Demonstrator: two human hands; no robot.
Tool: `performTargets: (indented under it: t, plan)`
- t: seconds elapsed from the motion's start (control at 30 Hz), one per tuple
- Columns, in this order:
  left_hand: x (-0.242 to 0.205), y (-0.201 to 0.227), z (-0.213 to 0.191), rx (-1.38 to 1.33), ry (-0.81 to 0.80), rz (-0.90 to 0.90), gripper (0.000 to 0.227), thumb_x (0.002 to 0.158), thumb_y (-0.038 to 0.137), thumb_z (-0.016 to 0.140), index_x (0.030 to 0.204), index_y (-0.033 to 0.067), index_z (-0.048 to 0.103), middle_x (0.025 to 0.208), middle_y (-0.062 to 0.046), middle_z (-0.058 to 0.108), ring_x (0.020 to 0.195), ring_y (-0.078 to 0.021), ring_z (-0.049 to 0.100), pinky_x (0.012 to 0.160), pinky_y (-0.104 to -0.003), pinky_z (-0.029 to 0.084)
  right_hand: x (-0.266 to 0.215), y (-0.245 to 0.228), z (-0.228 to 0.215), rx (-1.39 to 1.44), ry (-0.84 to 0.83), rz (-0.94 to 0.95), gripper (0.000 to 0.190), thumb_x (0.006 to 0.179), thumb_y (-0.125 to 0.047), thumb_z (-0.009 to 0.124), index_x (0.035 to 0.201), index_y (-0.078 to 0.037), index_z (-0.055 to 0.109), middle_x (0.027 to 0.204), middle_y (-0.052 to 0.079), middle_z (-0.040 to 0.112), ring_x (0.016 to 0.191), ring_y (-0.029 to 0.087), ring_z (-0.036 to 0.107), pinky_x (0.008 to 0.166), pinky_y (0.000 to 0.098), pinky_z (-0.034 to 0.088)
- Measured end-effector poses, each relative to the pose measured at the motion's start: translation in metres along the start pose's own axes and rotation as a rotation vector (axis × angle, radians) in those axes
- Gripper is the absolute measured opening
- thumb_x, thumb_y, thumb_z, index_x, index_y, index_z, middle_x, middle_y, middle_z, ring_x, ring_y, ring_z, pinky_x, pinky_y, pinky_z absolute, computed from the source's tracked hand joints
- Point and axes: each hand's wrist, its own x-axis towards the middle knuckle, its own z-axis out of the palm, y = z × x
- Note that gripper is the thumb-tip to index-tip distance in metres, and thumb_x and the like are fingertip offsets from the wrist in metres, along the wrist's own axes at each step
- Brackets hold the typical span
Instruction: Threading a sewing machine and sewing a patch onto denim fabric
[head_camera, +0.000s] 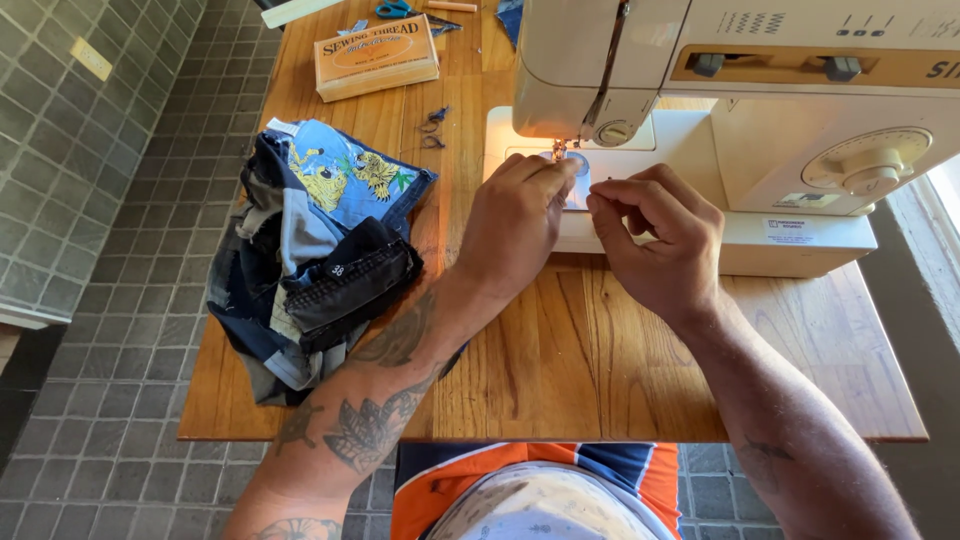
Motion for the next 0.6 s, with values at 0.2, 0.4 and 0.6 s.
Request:
performTargets:
  t: [0.2, 0.4, 0.6]
  plan:
    - [0.002, 0.006, -0.018, -0.220, -0.013, -0.165, 0.008, 0.107, 0.013, 0.084, 0.113, 0.0162, 0.087, 0.083, -0.008, 0.078, 0.080, -0.0289, 0.080, 0.072, -0.043, 0.067, 0.000, 0.005, 0.000, 0.005, -0.003, 0.000, 0.013, 0.103, 0.015, 0.090, 0.109, 0.004, 0.088, 0.083, 0.016, 0.072, 0.064, 0.026, 0.067, 0.050, 0.0342, 0.047]
    - [-0.001, -0.003, -0.018, -0.205, -0.026, -0.221, 0.008, 0.100, 0.011, 0.089, 0.106, 0.0153, 0.088, 0.081, -0.011, 0.079, 0.077, -0.0332, 0.081, 0.067, -0.042, 0.065, -0.001, 0.005, 0.002, 0.011, -0.026, -0.008, 0.012, 0.103, 0.015, 0.090, 0.107, 0.003, 0.088, 0.082, 0.015, 0.073, 0.062, 0.025, 0.067, 0.050, 0.0332, 0.048]
    - [0.003, -0.011, -0.007, -0.074, 0.029, -0.183, 0.004, 0.100, 0.009, 0.087, 0.101, 0.0128, 0.087, 0.079, -0.011, 0.078, 0.076, -0.0336, 0.080, 0.066, -0.042, 0.066, -0.004, 0.007, 0.006, 0.004, -0.057, -0.010, 0.010, 0.102, 0.012, 0.091, 0.105, 0.004, 0.087, 0.081, 0.016, 0.073, 0.059, 0.027, 0.066, 0.049, 0.0352, 0.050]
